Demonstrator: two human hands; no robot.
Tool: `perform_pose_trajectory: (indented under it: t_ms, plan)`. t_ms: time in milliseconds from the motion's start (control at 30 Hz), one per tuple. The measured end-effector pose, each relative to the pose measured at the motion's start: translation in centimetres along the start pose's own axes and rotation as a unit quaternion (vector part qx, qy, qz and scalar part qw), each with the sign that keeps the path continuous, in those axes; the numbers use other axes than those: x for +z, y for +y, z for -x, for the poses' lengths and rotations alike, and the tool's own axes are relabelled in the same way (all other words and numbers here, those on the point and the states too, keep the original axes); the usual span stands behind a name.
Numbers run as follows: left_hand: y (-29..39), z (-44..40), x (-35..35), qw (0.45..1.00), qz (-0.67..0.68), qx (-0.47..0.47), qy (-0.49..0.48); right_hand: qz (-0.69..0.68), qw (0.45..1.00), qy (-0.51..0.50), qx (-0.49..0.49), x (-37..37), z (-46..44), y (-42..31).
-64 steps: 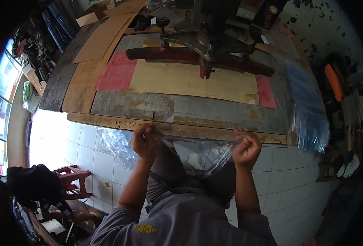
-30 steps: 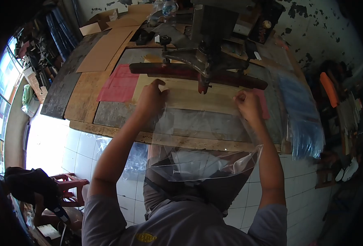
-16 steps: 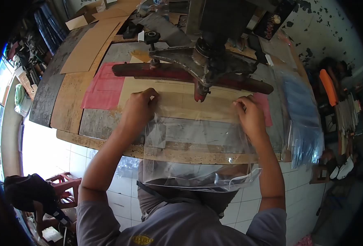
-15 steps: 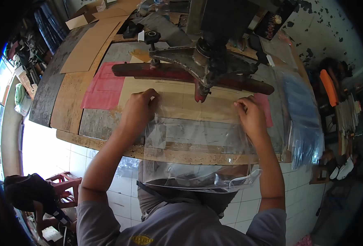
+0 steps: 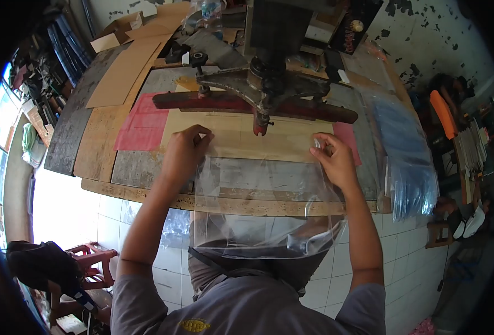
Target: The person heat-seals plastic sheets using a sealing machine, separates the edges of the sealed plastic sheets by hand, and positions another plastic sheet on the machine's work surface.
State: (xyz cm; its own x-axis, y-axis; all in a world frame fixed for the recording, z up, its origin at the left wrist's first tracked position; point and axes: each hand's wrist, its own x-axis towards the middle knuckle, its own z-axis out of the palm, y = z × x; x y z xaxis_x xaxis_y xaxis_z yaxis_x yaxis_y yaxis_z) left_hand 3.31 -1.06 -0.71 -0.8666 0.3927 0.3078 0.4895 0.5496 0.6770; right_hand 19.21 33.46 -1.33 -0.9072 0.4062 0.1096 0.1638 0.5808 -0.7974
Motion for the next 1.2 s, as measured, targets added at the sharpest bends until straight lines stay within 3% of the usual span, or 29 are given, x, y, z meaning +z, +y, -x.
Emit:
perform_pose_trajectory:
  t_ms: [67, 233, 333, 400, 700, 1000, 1200]
  plan:
    - [1.9, 1.6, -0.9, 0.999, 0.0, 0.014, 0.039, -0.06, 0.997, 0.056, -0.012, 0.3, 2.3, -0.3]
    - [3.6, 7.2, -1.6, 0.979, 0.109, 0.034, 0.17, -0.165, 0.986, 0.001, -0.013, -1.7, 8.1, -2.6]
    - [4.0, 9.2, -2.1, 0.96, 0.164, 0.043, 0.223, -0.294, 0.953, 0.037, -0.064, -1.8, 9.9, -5.7]
    - [4.2, 10.1, -2.2, 0.944, 0.212, 0.035, 0.25, -0.3, 0.948, 0.05, -0.091, -1.9, 10.6, -7.4]
    - [6.6, 10.7, -5.8, 0.926, 0.276, 0.038, 0.257, -0.278, 0.953, 0.074, -0.099, -2.9, 12.2, -11.2]
    - [4.3, 11.1, -6.5, 0.923, 0.356, -0.037, 0.143, -0.21, 0.965, 0.104, -0.119, -3.0, 12.8, -12.0]
    - [5.6, 11.2, -5.7, 0.907, 0.382, 0.006, 0.176, -0.175, 0.969, 0.114, -0.133, -2.7, 13.0, -12.7]
